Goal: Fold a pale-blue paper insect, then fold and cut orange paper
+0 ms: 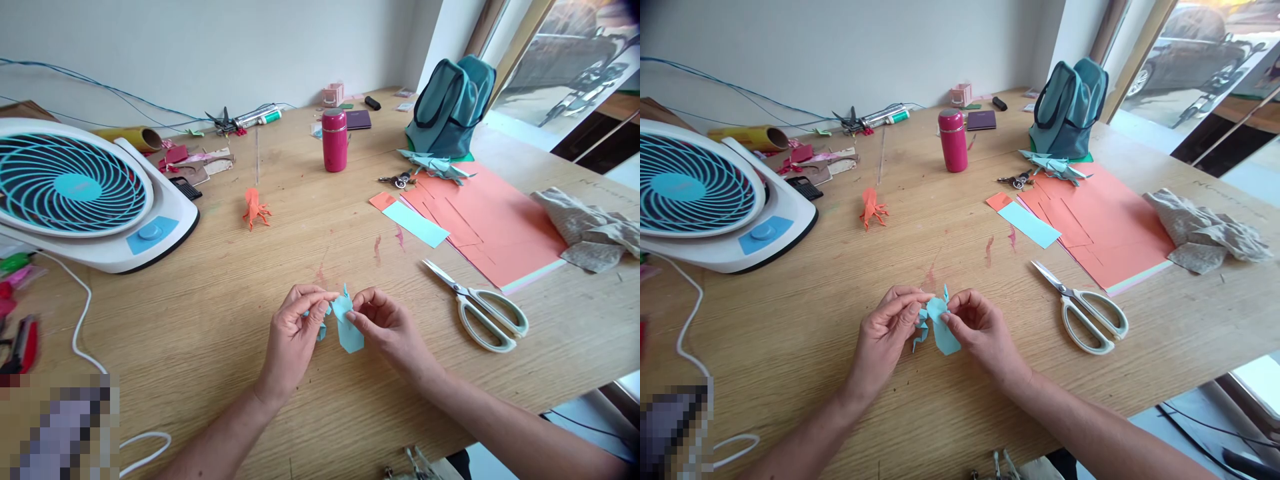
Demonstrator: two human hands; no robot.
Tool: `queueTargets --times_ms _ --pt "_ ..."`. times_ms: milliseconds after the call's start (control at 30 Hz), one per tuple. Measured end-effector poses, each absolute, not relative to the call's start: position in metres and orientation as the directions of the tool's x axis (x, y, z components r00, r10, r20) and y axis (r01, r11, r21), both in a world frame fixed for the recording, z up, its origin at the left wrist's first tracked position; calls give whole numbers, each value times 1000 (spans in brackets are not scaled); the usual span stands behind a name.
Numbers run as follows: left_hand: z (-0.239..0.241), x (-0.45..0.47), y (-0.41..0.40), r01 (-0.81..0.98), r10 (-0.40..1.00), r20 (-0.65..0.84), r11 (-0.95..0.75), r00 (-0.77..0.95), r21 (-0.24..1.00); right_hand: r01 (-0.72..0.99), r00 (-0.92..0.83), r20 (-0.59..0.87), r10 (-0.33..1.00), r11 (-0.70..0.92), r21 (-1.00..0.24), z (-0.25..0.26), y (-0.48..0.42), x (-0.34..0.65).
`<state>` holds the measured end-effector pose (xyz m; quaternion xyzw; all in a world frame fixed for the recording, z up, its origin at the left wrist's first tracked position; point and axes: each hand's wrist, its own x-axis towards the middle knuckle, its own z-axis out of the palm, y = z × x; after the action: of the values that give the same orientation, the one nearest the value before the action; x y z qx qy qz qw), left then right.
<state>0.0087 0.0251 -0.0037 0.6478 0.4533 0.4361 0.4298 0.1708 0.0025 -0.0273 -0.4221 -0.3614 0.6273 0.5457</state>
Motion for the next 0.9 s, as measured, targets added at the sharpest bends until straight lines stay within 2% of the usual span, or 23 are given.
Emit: queueTargets --times_ms 133,233,267,367,433,500,767,900 --pt "10 0 31 328 926 299 -363 229 872 -364 -66 -161 985 -174 -915 -23 4 175" --pt "22 -15 42 500 863 361 -500 353 707 -371 -40 -182 983 -183 -910 -17 6 180" --pt "25 -21 46 530 838 352 -539 417 655 -363 -25 -189 982 -185 -913 -15 7 183" --pt "29 -37 56 586 794 189 -564 577 582 -304 20 -206 978 -190 -934 -11 10 193" --pt "25 -42 59 591 756 86 -572 649 568 -262 42 -203 978 -185 -947 -11 12 198" --pt "19 -43 59 590 736 49 -578 675 564 -240 50 -203 978 -185 -953 -13 14 202" --pt "6 -35 61 618 745 40 -580 666 531 -142 57 -175 983 -165 -976 -26 13 203" --pt "11 -36 61 599 743 82 -595 664 536 -79 75 -130 989 -124 -989 -26 12 202"
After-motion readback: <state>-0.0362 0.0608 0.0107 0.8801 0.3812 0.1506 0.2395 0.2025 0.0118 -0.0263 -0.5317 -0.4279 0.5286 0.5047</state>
